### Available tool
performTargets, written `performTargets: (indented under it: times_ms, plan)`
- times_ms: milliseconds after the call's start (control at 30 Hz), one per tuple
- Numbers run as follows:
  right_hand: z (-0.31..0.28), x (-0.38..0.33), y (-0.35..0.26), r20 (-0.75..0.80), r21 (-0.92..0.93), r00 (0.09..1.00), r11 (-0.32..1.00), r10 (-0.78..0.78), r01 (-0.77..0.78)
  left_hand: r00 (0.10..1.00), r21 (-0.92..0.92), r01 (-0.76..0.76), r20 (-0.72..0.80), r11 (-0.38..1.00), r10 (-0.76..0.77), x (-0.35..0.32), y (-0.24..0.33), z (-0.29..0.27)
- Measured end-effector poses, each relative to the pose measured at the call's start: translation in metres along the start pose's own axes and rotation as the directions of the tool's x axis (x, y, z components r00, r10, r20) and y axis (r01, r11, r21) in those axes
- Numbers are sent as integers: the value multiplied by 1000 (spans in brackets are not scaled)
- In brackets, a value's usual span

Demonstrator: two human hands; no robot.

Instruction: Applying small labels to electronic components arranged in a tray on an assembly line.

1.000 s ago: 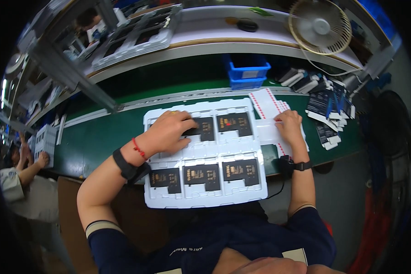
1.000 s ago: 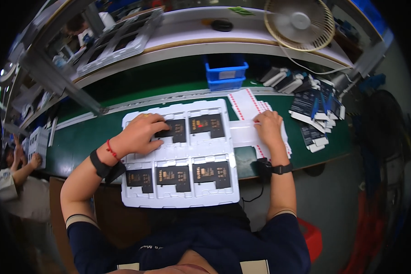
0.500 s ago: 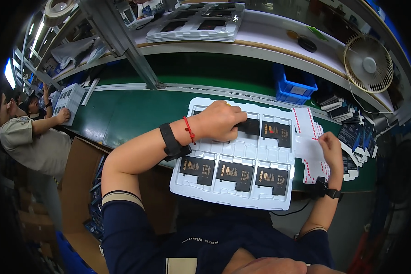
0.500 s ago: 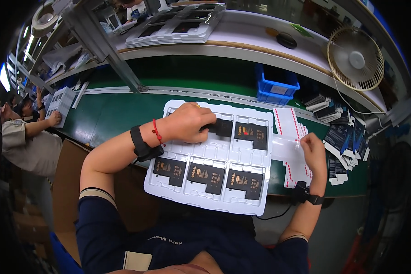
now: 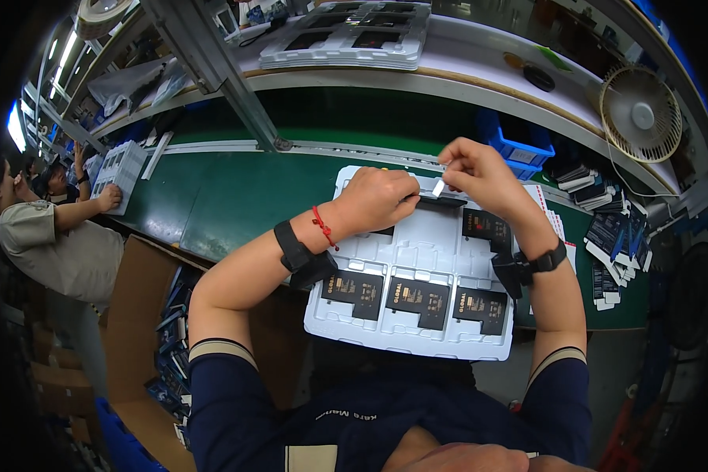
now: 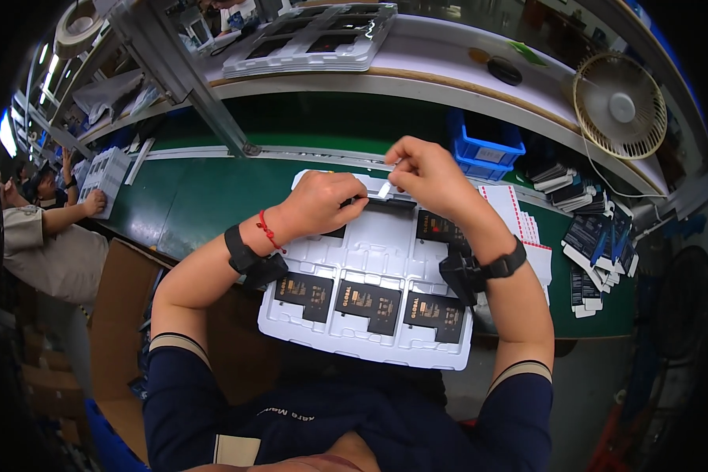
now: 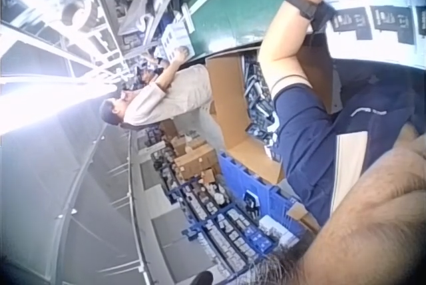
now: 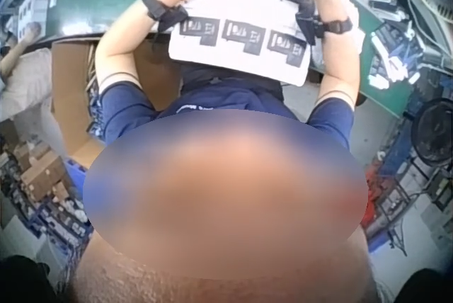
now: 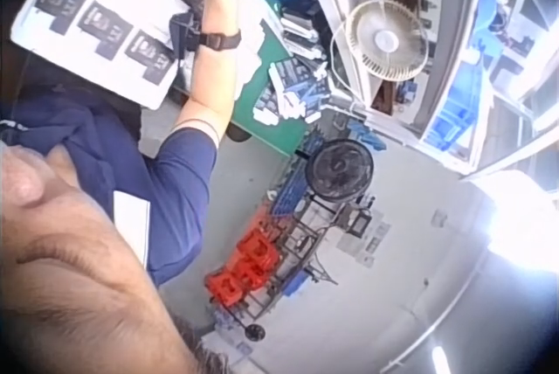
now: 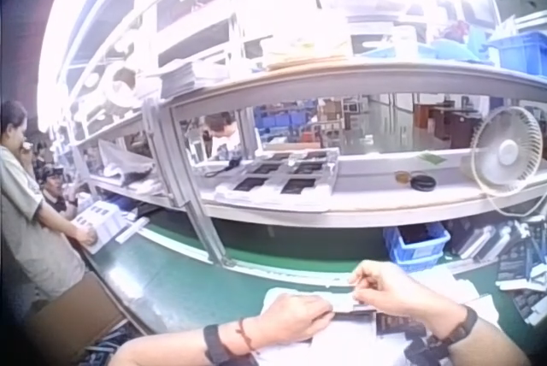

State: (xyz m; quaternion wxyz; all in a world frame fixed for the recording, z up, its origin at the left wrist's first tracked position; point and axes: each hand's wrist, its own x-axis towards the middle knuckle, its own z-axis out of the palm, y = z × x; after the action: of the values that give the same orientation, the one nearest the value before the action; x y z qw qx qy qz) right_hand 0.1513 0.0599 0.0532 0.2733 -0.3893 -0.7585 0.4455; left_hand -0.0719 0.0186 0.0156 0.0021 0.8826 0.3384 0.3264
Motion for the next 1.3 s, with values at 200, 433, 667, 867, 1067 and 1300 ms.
performTargets:
  times_ms: [200,433,667,867,1067,1300]
  plan:
    - [18,11,6,120,-45,992,999,30,-25,1000,6,8,-24,1000,-8,1,-3,5]
    - [21,11,6,159,-91,987,995,-14,29,999,4,8,-39,1000,-8,0,-4,5]
    - [23,12,8,163,-124,985,990,-50,71,999,2,26,-25,1000,-26,1,-3,5]
    - [25,11,4,151,-193,989,981,5,24,999,-8,41,-19,999,-41,1,-4,7]
    - [30,-5,-13,-50,-469,969,862,-243,192,998,-20,60,-19,998,-61,0,-4,6]
    - [40,-6,-6,35,-755,828,528,-559,388,997,8,77,18,997,-77,0,-5,5]
